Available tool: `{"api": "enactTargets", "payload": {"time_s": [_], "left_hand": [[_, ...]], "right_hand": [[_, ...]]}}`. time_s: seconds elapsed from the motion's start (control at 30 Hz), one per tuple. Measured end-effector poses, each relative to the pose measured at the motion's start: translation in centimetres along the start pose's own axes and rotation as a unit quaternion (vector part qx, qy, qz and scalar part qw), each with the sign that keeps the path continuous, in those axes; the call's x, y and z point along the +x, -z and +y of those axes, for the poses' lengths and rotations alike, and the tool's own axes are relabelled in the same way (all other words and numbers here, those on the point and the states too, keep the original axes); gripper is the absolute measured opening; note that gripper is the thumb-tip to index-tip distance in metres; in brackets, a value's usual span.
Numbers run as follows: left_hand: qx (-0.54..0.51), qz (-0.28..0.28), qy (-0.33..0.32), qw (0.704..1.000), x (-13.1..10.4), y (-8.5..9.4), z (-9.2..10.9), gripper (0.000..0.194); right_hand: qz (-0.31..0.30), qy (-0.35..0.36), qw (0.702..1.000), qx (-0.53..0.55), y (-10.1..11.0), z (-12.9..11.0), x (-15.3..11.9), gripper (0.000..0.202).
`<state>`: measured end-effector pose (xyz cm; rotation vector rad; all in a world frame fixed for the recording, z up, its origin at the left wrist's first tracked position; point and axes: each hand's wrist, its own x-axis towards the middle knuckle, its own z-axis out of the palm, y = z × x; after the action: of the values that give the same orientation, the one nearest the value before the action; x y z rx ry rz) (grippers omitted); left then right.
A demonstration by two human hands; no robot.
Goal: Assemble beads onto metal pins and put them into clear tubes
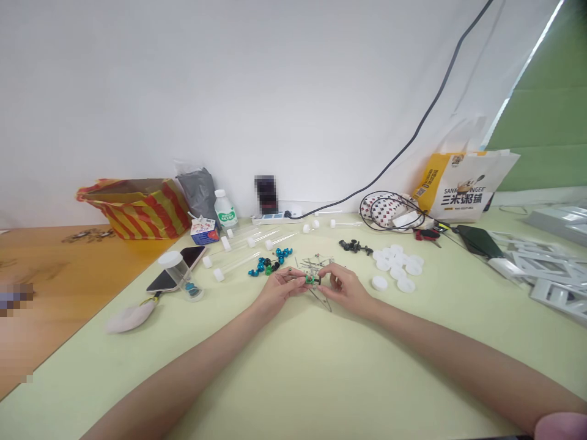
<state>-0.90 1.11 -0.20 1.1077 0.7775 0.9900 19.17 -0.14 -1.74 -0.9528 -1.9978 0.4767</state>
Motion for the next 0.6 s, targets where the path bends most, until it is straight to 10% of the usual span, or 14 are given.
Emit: {"api": "enactTargets", "payload": {"time_s": [0.6], "left_hand": [[0.000, -0.006, 0.002, 1.000, -0.08, 0.05, 0.15, 0.023]], "right_hand": [[-0.001, 0.003, 1.000, -0.003, 0.06, -0.14, 0.00, 0.015]]}}
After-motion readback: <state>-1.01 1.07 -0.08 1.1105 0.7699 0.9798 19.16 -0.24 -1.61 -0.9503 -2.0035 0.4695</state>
